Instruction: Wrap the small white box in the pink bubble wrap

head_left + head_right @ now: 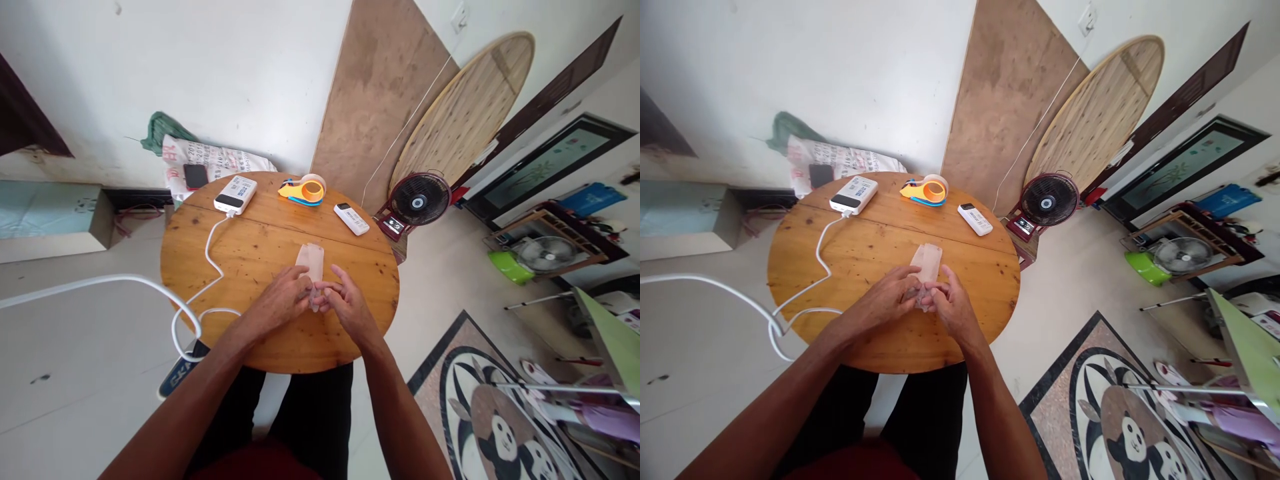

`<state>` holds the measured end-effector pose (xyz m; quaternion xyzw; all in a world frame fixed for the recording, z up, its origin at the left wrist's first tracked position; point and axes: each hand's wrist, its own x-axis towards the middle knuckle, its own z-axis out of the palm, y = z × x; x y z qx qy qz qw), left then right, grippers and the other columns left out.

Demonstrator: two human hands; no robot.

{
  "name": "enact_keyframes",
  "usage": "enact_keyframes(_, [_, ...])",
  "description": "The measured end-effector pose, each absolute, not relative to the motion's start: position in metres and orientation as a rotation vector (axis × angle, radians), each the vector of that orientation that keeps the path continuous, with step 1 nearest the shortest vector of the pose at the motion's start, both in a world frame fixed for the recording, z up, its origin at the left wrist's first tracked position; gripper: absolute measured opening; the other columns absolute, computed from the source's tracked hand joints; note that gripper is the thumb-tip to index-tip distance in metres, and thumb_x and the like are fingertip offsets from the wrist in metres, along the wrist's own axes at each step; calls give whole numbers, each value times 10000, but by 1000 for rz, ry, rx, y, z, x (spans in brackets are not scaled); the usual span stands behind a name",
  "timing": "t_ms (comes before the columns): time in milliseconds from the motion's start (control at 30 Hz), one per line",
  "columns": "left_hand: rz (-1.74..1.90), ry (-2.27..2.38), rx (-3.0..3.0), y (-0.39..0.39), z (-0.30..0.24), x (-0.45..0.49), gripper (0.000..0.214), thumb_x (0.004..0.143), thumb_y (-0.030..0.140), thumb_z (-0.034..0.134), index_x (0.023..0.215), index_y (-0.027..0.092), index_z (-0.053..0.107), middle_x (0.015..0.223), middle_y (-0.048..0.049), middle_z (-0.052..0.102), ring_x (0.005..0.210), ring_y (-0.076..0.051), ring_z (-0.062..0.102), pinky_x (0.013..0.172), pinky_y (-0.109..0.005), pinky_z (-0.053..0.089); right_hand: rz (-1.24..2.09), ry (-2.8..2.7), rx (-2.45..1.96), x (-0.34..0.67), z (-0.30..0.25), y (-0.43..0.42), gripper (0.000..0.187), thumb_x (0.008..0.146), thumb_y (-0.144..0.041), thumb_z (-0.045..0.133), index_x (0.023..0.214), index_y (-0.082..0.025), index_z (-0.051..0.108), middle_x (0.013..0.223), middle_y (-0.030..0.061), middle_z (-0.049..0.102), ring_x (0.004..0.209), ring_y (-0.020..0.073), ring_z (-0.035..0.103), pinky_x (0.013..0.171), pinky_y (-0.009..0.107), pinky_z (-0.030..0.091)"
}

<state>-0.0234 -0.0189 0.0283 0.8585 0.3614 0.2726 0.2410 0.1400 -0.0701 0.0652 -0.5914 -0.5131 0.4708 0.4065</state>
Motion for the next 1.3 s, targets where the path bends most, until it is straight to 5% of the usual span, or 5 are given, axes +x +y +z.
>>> enact_keyframes(167, [756, 1149, 2290, -21, 28, -27, 302, 792, 260, 562, 1084, 182, 548, 1076, -90, 554, 1020, -242, 517, 880, -369, 447, 1091, -1501, -1499, 140, 63, -75, 589, 860, -218, 445, 1419, -181, 262, 1176, 131, 607, 835, 162, 663, 658, 286, 539])
enact_keyframes(533, [760, 1045, 1889, -22, 32, -31, 395, 746, 206, 519, 1137, 191, 468, 764, 31, 551, 669, -126, 533, 656, -262, 429, 568, -2041, -1805, 124, 73, -71, 625, 841, -117, 414, 1444, -156, 256, 1199, 129, 627, 999, 245, 617, 891, 410, 465])
enact_keyframes(700, [699, 1207, 1845, -23, 41, -24, 357, 787, 395, 545, 1082, 197, 512, 747, 18, 587, 668, -153, 554, 621, -277, 404, 627, -2086, -1896, 115, 79, -74, 721, 795, -63, 425, 1473, -111, 184, 1216, 178, 610, 1058, 283, 606, 903, 424, 463])
enact_keyframes(900, [674, 1230, 1887, -24, 37, -18, 325, 809, 310, 508, 1102, 171, 519, 725, 6, 575, 689, -160, 554, 623, -269, 398, 718, -2043, -1799, 123, 84, -70, 714, 821, -88, 414, 1486, -143, 159, 1229, 149, 609, 992, 246, 622, 897, 409, 463])
enact_keyframes(1300, [659, 1242, 2011, -20, 30, -16, 528, 758, 192, 484, 1283, 202, 530, 775, -5, 523, 715, -154, 496, 696, -277, 396, 329, -2014, -1560, 161, 58, -62, 407, 852, -83, 398, 1193, -203, 583, 1107, 69, 655, 997, 207, 573, 881, 364, 455])
